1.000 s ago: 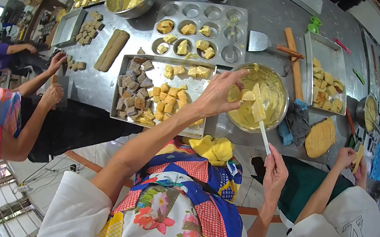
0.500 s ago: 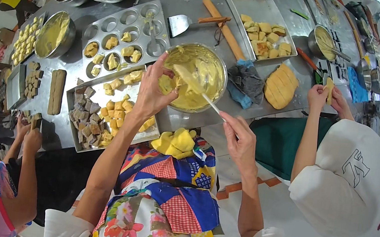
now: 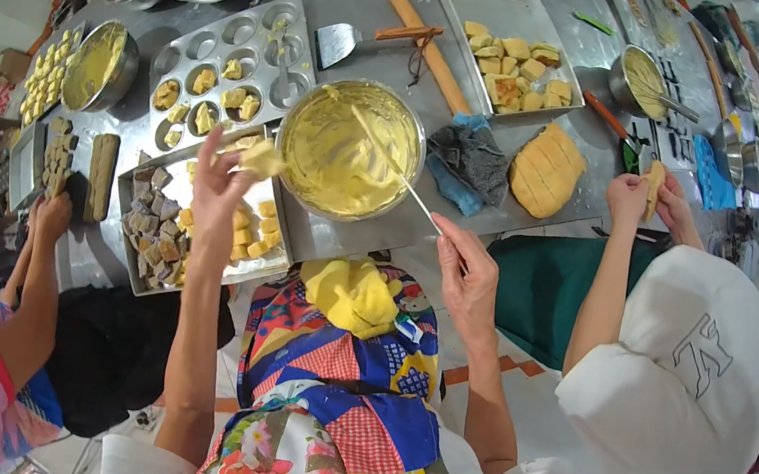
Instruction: The person picks up pieces of dough from a tray and places them into a muffin tin, then uses a spatula to scoop a yellow mixture from a bowl and add it onto each piece of dough.
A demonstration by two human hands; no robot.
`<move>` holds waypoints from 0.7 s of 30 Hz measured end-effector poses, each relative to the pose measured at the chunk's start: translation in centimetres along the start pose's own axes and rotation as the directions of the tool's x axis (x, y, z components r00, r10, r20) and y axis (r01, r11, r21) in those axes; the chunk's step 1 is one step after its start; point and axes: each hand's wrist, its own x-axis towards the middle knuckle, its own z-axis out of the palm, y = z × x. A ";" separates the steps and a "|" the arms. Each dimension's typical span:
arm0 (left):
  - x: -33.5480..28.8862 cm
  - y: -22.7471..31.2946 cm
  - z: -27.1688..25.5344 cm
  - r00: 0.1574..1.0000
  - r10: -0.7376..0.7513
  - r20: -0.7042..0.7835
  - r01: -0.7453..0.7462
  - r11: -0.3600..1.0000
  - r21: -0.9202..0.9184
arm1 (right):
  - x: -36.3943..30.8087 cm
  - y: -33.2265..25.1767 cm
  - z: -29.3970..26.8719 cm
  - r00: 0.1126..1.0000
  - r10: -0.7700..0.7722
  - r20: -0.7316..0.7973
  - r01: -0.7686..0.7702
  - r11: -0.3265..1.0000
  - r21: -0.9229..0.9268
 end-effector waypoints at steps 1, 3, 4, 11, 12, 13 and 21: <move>-0.7 0.6 -0.5 0.996 -0.069 -0.055 0.063 0.993 -0.101 | 0.0 0.3 0.1 0.998 0.065 -0.001 -0.064 0.995 0.077; -1.4 0.1 -2.1 0.983 -0.099 -0.158 0.081 0.990 -0.119 | 0.1 0.7 0.2 0.981 0.196 0.017 -0.194 0.956 0.222; -1.8 0.0 -2.9 0.972 -0.101 -0.214 0.069 0.986 -0.152 | 0.5 0.7 0.4 0.969 0.247 0.028 -0.246 0.939 0.240; -1.9 -2.6 -9.3 0.956 -0.050 -0.289 0.026 0.996 -0.089 | 0.9 1.5 2.2 0.933 0.357 -0.045 -0.335 0.908 0.251; -1.6 -2.7 -9.3 0.949 -0.047 -0.311 0.022 0.996 -0.083 | 0.9 1.1 2.1 0.917 0.396 -0.051 -0.364 0.881 0.301; -1.3 -3.2 -9.5 0.947 -0.020 -0.320 -0.004 0.997 -0.075 | 0.7 1.0 2.4 0.901 0.431 -0.060 -0.385 0.854 0.352; 1.6 -7.7 -8.8 0.970 0.244 -0.009 -0.192 0.785 0.589 | 0.8 -0.8 6.8 0.875 0.440 -0.202 -0.340 0.856 0.389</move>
